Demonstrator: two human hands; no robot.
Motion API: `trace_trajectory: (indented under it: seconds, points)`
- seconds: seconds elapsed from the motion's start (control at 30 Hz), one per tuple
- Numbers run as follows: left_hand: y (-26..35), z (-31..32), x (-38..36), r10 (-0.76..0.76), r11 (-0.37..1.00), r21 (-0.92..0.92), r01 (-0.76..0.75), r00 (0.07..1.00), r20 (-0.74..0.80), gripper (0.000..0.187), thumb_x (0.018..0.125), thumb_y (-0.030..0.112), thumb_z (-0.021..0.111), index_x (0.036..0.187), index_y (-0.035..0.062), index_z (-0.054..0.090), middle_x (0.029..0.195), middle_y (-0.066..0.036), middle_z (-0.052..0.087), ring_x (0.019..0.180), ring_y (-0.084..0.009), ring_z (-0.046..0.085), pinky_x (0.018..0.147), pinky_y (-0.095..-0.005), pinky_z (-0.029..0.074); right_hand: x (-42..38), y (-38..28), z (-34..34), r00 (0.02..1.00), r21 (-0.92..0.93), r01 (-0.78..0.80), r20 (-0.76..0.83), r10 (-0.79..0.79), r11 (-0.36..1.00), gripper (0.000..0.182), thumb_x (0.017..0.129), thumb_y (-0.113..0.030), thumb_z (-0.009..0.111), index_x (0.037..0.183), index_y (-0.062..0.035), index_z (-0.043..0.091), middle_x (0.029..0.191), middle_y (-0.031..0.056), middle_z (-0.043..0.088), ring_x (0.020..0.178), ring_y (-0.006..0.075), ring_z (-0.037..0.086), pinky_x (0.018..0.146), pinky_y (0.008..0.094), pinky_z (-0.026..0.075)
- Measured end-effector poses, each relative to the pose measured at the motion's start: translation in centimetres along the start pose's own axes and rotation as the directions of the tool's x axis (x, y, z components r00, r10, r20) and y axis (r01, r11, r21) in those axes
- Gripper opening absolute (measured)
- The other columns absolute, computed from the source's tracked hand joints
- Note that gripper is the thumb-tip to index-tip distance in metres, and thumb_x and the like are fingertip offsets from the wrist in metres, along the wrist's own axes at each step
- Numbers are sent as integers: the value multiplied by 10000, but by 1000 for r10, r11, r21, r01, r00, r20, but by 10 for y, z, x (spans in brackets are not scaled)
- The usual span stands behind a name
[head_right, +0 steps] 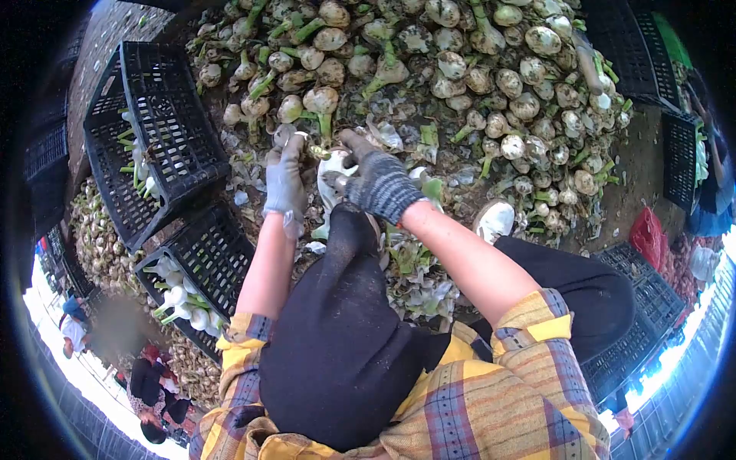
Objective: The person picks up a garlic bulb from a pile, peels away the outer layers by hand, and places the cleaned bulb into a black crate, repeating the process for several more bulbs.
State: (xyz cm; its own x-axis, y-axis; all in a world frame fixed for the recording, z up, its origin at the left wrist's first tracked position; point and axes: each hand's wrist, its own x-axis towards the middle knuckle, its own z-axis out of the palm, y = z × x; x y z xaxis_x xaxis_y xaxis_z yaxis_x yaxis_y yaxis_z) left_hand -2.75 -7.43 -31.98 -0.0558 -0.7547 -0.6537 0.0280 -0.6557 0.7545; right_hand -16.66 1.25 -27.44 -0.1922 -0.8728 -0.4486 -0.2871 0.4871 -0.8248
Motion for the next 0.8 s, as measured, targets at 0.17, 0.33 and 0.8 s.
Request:
trace_trajectory:
  seconds: [0.17, 0.33, 0.8]
  points:
    - [4, 21, -41, -77, 986, -123, 110, 966, 247, 427, 865, 361, 585, 1149, 75, 445, 850, -8, 538, 642, -72, 516, 526, -243, 466, 5, -8, -5, 999, 429, -36, -15, 46, 903, 449, 777, -277, 679, 1117, -11, 556, 902, 132, 648, 835, 214, 610, 824, 316, 465]
    - [17, 25, -54, 158, 981, 74, -182, 954, 255, 410, 921, 396, 484, 1131, 44, 477, 940, -42, 535, 809, -92, 512, 722, -253, 439, 3, -8, -17, 997, 647, -79, 62, 50, 758, 247, 834, -150, 612, 1044, -20, 595, 866, 64, 641, 745, 116, 611, 668, 260, 516]
    - [-11, 21, -51, 421, 882, 122, -455, 878, 230, 340, 930, 335, 479, 1080, 30, 490, 1009, -62, 502, 875, -120, 491, 790, -260, 421, 2, 1, -6, 989, 409, -147, 52, 137, 901, 245, 858, -197, 577, 973, 17, 610, 852, 125, 641, 771, 171, 601, 702, 307, 478]
